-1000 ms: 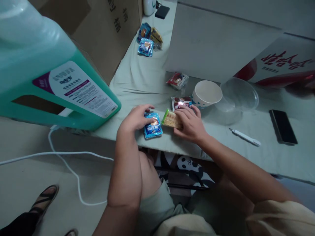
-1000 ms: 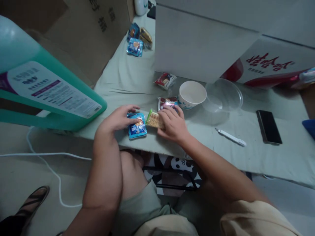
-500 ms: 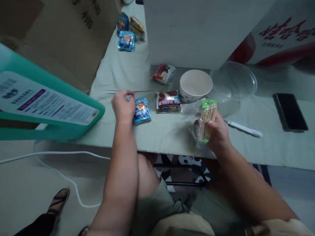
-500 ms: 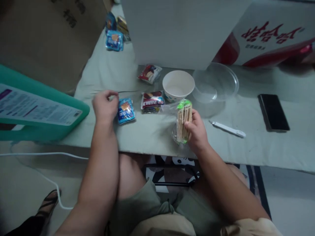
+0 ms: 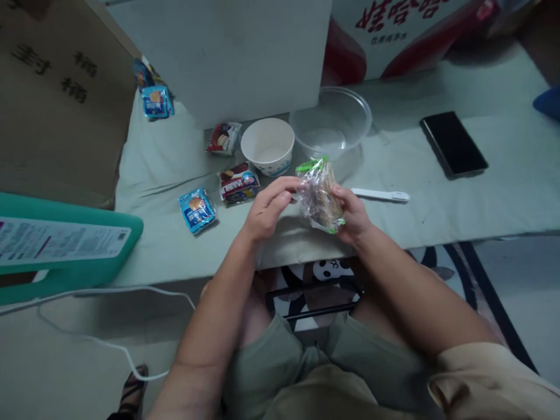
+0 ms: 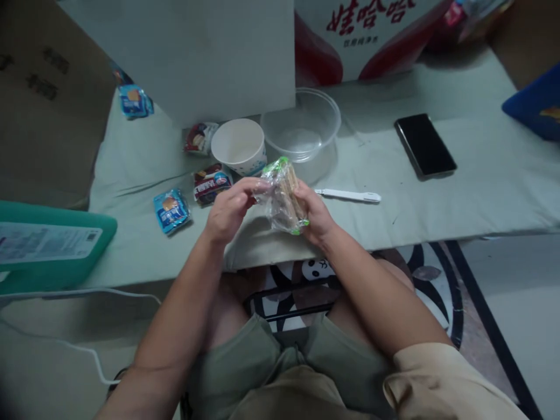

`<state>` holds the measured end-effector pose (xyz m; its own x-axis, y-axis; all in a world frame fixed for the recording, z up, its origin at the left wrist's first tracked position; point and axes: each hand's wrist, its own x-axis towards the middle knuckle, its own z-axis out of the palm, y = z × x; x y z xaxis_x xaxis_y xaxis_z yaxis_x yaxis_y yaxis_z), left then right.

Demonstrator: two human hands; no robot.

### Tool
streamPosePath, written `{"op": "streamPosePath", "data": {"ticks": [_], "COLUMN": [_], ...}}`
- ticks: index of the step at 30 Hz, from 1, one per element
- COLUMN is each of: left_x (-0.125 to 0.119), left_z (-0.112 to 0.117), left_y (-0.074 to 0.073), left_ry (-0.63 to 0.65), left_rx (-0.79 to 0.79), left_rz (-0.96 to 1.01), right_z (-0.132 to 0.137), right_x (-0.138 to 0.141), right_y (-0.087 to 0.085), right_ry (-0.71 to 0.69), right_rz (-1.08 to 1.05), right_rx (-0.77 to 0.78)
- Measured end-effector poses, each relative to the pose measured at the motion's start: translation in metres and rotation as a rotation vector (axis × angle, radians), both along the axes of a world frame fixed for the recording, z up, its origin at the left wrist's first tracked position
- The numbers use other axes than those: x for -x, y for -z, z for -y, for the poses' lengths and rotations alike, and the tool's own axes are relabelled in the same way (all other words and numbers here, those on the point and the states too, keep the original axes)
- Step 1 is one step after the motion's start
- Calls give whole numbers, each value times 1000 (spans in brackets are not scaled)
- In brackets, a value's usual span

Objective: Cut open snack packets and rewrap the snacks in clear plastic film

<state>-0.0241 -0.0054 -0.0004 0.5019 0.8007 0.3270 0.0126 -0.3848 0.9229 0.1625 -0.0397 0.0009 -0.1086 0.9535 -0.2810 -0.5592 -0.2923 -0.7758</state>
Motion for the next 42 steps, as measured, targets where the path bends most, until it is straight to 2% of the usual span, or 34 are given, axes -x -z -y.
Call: {"op": "streamPosePath", "data": {"ticks": [5, 8, 12, 14, 17, 21, 23, 25, 27, 30, 32, 34, 37, 39, 42], "left_x": [-17, -28, -37, -40, -42, -38, -34, -31, -29, -27, -25, -23, -20, -19, -21], "left_z": [4, 2, 0, 0, 0, -1, 1, 3, 6, 5, 2, -1, -5, -6, -7], "left_y": [-1, 6, 15, 16, 13, 6, 4, 4, 6, 11, 13, 13, 11, 10, 11], "left_ry": [2, -104, -320, -349, -305, -242, -132, -47, -5, 45, 54, 29, -29, -89, -191], "left_rx": [-384, -441, -307, -187, -37, -25, -38, -24, 52, 211, 254, 230, 156, 141, 167], "left_rz": [-282, -329, -269, -222, -168, -218, -272, -278, -191, -13, 35, 19, -61, -104, -115], "right_z": [-5, -10, -13, -12, -6, 2, 3, 1, -1, -1, 0, 3, 7, 10, 12], "right_x": [-7, -7, -5, -6, -16, -35, -40, -43, -41, -37, -33, -30, -32, -42, -70], "right_y": [6, 9, 11, 13, 17, 22, 23, 23, 24, 26, 26, 23, 11, 1, -3], "right_ry": [83, 98, 9, -17, 25, 122, 77, 28, 56, 209, 276, 239, 32, -47, 89], "right_rz": [-83, -95, -21, 60, 348, 851, 1007, 1112, 1175, 1204, 1205, 1216, 1207, 1196, 1388], "right_rx": [61, 52, 8, -21, -118, -499, -679, -760, -767, -751, -757, -797, -856, -816, -607]}}
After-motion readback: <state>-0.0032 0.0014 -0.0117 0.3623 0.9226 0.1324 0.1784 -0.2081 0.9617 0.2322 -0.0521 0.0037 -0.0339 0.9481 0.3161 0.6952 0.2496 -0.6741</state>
